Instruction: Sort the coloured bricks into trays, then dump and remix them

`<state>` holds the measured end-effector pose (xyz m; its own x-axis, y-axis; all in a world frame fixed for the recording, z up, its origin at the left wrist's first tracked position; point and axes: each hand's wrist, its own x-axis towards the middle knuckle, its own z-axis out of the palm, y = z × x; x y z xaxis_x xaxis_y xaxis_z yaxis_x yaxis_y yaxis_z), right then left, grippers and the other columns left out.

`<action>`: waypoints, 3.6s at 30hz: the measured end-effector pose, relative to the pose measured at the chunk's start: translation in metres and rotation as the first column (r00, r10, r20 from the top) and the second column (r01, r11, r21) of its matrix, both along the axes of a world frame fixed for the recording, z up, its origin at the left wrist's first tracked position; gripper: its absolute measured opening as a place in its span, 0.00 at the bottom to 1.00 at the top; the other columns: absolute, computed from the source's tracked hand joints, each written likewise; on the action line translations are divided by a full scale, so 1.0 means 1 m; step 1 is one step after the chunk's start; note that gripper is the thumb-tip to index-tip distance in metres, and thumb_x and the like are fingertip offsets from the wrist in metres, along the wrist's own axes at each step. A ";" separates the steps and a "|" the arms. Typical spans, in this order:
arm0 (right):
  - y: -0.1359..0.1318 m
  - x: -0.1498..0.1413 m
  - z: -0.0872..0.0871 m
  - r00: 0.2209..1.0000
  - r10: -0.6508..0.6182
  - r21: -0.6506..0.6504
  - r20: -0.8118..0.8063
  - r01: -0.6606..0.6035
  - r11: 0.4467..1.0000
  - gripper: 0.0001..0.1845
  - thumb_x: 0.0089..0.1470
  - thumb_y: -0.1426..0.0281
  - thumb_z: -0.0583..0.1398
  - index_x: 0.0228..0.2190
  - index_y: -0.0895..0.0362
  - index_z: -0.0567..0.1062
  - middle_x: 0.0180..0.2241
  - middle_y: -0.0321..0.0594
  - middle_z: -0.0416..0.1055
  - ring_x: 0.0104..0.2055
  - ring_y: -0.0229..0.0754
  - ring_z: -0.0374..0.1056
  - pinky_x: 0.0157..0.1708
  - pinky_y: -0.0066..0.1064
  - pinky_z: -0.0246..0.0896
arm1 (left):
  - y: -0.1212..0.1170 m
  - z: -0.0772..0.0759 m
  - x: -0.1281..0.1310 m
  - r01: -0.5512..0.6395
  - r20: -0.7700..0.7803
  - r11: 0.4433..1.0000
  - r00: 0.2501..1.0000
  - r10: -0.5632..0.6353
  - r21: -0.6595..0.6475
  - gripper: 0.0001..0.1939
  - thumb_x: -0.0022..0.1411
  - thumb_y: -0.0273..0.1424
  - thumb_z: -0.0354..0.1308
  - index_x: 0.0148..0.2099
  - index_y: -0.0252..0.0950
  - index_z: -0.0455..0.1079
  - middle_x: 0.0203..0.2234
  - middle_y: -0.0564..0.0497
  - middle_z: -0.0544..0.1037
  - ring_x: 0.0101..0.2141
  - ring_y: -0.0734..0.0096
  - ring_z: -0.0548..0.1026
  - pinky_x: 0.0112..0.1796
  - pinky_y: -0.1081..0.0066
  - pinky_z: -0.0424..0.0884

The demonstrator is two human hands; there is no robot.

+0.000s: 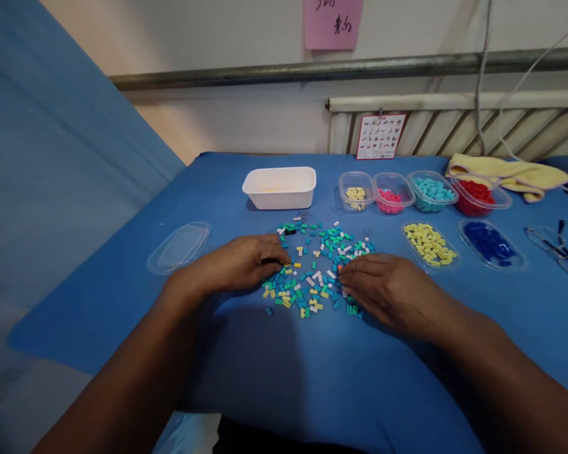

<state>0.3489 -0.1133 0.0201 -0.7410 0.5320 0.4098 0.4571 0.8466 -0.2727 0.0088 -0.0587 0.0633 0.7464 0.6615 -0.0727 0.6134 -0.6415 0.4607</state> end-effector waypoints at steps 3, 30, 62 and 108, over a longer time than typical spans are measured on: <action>-0.003 -0.006 0.002 1.000 0.015 -0.030 -0.003 -0.015 0.999 0.13 0.73 0.72 0.62 0.53 0.51 0.84 0.52 0.46 0.87 0.52 0.50 0.85 0.55 0.45 0.83 | -0.002 0.001 0.001 -0.009 -0.019 1.000 1.000 0.009 0.012 0.19 0.73 0.23 0.57 0.58 0.44 0.83 0.52 0.50 0.86 0.50 0.65 0.83 0.51 0.68 0.76; -0.005 -0.010 0.005 0.999 0.037 0.031 0.028 -0.038 0.999 0.12 0.75 0.71 0.60 0.51 0.55 0.84 0.50 0.48 0.86 0.48 0.49 0.85 0.51 0.43 0.84 | -0.010 0.005 0.019 0.067 -0.069 0.994 0.996 -0.061 0.087 0.09 0.77 0.29 0.55 0.49 0.37 0.78 0.43 0.48 0.82 0.42 0.65 0.79 0.43 0.67 0.71; -0.009 -0.042 -0.005 0.869 -0.304 -0.168 -0.390 0.257 0.952 0.16 0.71 0.73 0.64 0.57 0.50 0.80 0.42 0.40 0.83 0.43 0.45 0.81 0.43 0.36 0.78 | -0.019 -0.029 0.074 0.023 0.375 0.447 0.582 0.721 -0.894 0.16 0.61 0.36 0.78 0.47 0.33 0.87 0.34 0.46 0.88 0.32 0.77 0.83 0.37 0.78 0.78; 0.010 0.014 0.013 0.725 -0.620 -0.255 -0.300 0.565 0.785 0.07 0.65 0.67 0.63 0.41 0.52 0.82 0.37 0.40 0.83 0.37 0.45 0.79 0.40 0.36 0.73 | -0.016 -0.019 0.069 -0.152 0.497 0.592 0.403 0.769 -0.792 0.19 0.53 0.31 0.81 0.47 0.35 0.85 0.42 0.46 0.88 0.42 0.65 0.87 0.47 0.69 0.81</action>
<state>0.3626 -0.1030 0.0332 -0.0758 0.8831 0.4631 0.7023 0.3769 -0.6039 0.0777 -0.0744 0.0444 0.2657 0.9473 -0.1789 -0.0706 0.2042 0.9764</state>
